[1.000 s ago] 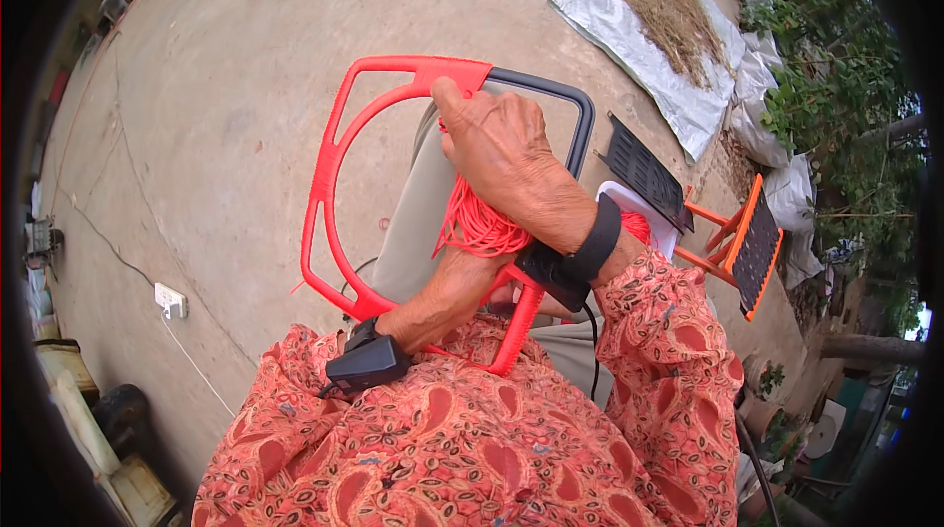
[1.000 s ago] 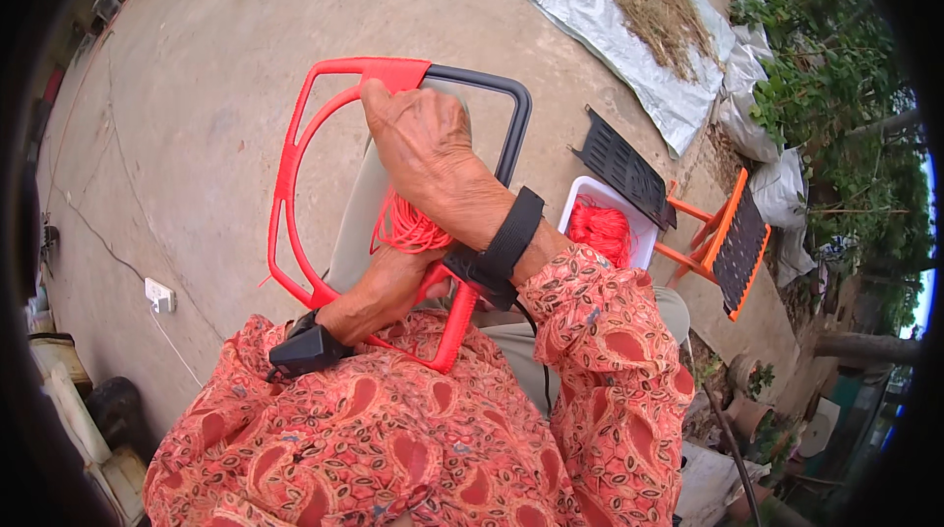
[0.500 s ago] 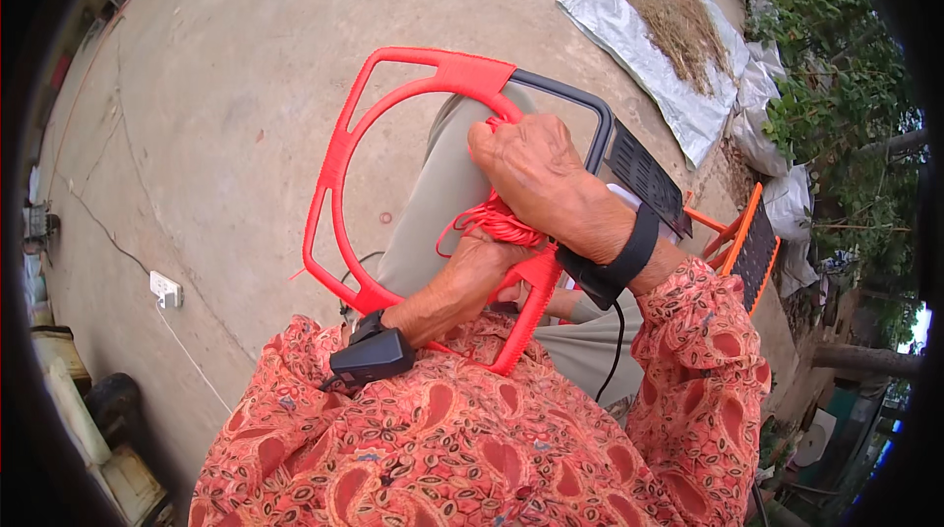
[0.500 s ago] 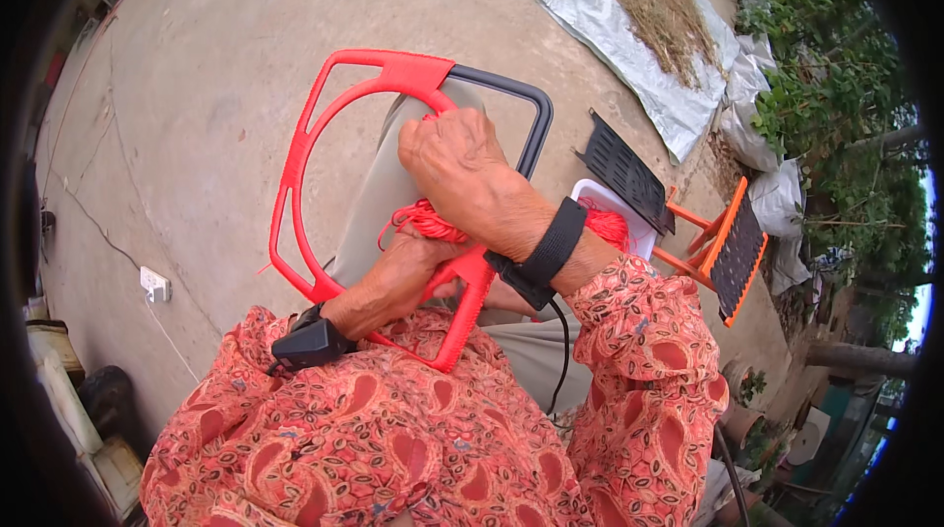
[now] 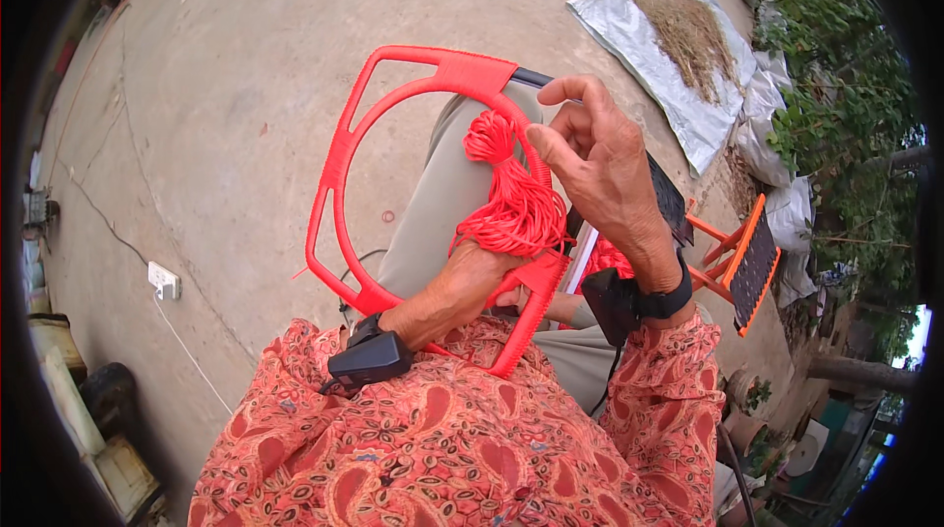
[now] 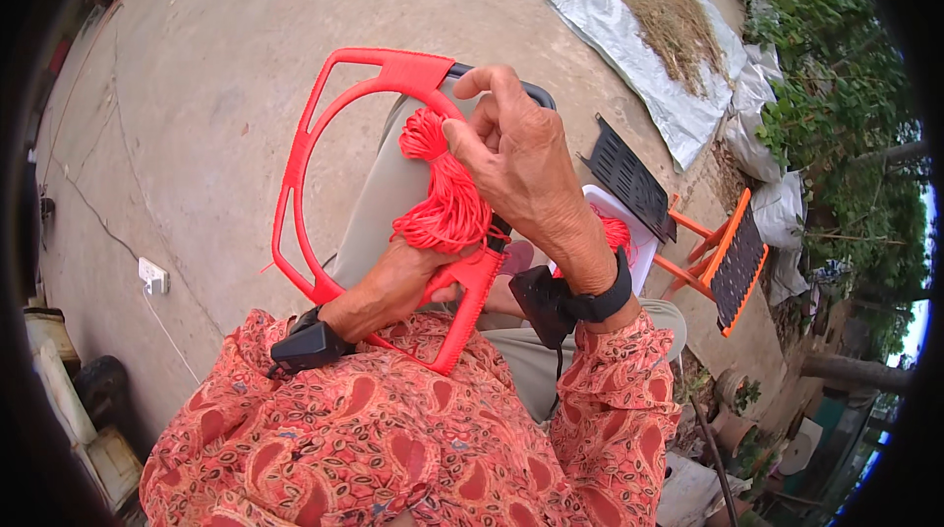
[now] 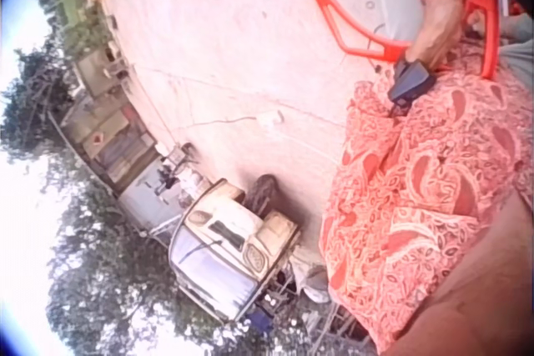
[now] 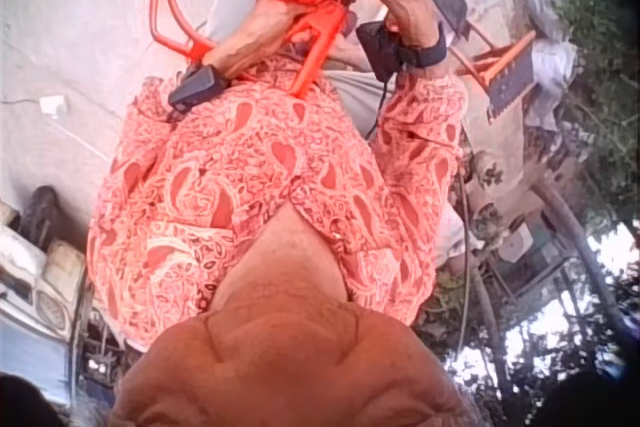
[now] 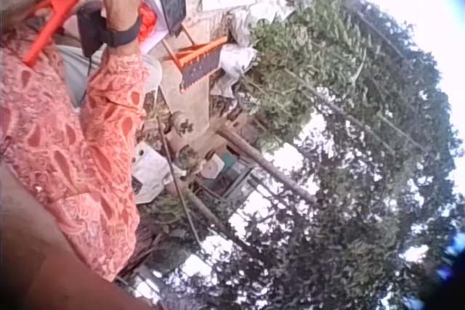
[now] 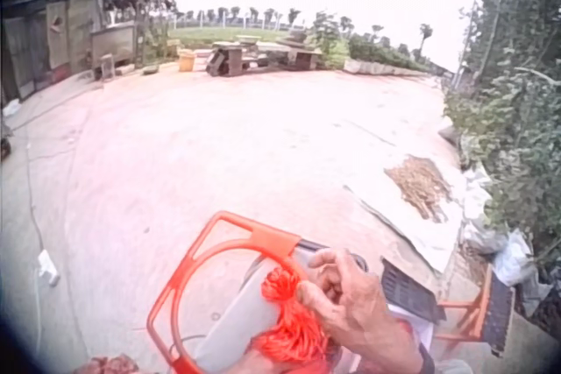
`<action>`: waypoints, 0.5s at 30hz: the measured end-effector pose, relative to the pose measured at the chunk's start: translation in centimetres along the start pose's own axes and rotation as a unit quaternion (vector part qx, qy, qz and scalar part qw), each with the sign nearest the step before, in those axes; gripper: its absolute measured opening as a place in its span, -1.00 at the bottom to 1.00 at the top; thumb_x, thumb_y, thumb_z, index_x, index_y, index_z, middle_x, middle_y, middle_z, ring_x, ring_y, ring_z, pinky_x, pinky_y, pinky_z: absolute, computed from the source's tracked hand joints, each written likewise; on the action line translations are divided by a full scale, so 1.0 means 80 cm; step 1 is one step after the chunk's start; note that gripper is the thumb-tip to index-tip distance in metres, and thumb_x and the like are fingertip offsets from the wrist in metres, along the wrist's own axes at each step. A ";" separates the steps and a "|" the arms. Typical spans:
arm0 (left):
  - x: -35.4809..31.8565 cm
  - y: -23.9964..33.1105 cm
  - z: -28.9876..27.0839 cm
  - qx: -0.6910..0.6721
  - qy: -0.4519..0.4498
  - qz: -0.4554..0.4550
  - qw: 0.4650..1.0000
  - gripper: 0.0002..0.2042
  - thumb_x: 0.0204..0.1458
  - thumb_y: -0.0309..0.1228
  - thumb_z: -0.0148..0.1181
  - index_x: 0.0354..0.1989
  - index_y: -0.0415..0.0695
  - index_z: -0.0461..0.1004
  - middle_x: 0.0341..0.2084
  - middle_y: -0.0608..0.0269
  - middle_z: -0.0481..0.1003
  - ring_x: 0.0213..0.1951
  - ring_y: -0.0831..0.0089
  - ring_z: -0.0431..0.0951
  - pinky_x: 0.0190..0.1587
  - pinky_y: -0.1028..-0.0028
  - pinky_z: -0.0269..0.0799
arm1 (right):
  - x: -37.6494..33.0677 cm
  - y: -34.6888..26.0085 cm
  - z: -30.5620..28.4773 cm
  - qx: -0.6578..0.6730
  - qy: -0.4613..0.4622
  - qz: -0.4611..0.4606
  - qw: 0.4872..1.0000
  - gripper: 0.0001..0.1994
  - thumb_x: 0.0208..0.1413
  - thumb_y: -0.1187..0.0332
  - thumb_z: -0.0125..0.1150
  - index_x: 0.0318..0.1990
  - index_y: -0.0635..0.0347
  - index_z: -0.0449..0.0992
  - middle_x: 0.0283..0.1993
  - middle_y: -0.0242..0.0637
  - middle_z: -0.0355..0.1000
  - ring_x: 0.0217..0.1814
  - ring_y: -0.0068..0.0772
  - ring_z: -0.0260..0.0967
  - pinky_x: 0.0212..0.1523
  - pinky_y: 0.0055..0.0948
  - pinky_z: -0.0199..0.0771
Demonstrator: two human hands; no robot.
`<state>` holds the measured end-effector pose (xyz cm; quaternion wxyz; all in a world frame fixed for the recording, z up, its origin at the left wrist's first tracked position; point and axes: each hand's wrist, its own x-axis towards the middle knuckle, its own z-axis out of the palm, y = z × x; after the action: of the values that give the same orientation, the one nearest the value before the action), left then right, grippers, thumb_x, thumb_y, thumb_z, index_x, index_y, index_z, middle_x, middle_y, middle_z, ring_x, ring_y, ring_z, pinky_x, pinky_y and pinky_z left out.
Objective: Wrapping a red nylon cord around the handle and frame of a red plastic tool.
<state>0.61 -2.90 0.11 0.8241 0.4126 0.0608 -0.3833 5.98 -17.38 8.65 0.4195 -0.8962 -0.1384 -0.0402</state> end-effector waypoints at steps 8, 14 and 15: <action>0.007 -0.009 -0.010 -0.024 -0.005 0.011 1.000 -0.76 0.03 -0.52 0.22 -0.12 -0.22 0.38 -0.30 0.28 0.47 -0.37 0.59 0.50 -0.48 0.59 0.44 | -0.055 0.112 -0.001 0.354 0.180 0.184 0.899 -0.79 0.13 0.30 0.22 -0.24 0.24 0.40 -0.52 -0.48 0.39 -0.56 -0.70 0.29 -0.54 -0.66 0.32; -0.002 0.001 0.004 -0.047 0.019 0.028 0.998 -0.74 0.04 -0.52 0.21 -0.09 -0.21 0.36 -0.30 0.27 0.48 -0.36 0.56 0.51 -0.51 0.56 0.45 | -0.047 0.108 0.048 0.395 0.009 0.197 0.897 -0.71 0.13 0.22 0.23 -0.16 0.27 0.47 -0.38 -0.45 0.44 -0.39 -0.71 0.32 -0.37 -0.68 0.33; -0.003 0.002 0.008 -0.046 0.018 0.028 0.998 -0.74 0.04 -0.52 0.21 -0.09 -0.21 0.36 -0.30 0.27 0.48 -0.36 0.56 0.51 -0.51 0.56 0.45 | -0.046 0.112 0.054 0.437 -0.001 0.180 0.881 -0.71 0.13 0.21 0.24 -0.16 0.27 0.48 -0.37 -0.48 0.44 -0.35 -0.72 0.32 -0.34 -0.68 0.33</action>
<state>0.45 -3.16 0.71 0.8514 0.3831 0.0815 -0.3489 4.78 -20.38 -1.47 0.7682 -0.6318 0.0212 0.1015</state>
